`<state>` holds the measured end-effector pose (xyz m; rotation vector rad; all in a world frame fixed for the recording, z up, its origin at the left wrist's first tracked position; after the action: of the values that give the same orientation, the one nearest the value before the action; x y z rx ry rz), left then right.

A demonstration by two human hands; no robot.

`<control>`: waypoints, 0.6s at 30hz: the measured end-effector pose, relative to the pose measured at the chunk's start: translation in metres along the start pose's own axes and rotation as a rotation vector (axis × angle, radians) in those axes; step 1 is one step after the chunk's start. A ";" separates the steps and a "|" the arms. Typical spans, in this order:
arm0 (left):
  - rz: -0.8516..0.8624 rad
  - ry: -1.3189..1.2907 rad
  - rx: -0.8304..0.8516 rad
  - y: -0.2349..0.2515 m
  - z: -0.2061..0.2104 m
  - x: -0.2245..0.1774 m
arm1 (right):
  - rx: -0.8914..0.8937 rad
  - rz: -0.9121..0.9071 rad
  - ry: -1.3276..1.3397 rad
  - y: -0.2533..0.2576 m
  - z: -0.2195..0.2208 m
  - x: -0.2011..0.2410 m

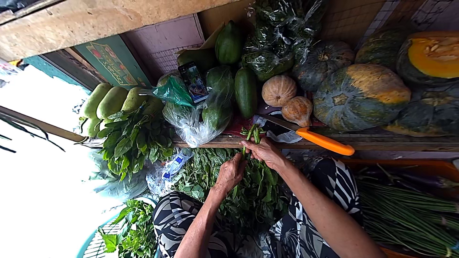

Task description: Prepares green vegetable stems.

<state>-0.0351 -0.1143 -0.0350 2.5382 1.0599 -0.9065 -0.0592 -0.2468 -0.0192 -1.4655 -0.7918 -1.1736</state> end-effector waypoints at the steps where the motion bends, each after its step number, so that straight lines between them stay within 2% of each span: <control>1: 0.000 0.001 0.001 0.000 0.000 0.000 | 0.001 0.001 0.002 0.000 0.000 0.000; 18: 0.001 0.016 0.000 0.000 0.001 0.000 | 0.011 -0.006 -0.006 0.000 0.000 0.000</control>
<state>-0.0352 -0.1144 -0.0356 2.5493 1.0630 -0.8877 -0.0589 -0.2470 -0.0194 -1.4593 -0.8060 -1.1683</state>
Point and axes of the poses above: each hand's wrist, its own y-axis towards the middle knuckle, its own z-axis out of the palm, x = y × z, the point moved 7 cm from there along y, towards the middle knuckle, and after that the axes turned 3 degrees about -z, right-handed, at the moved point
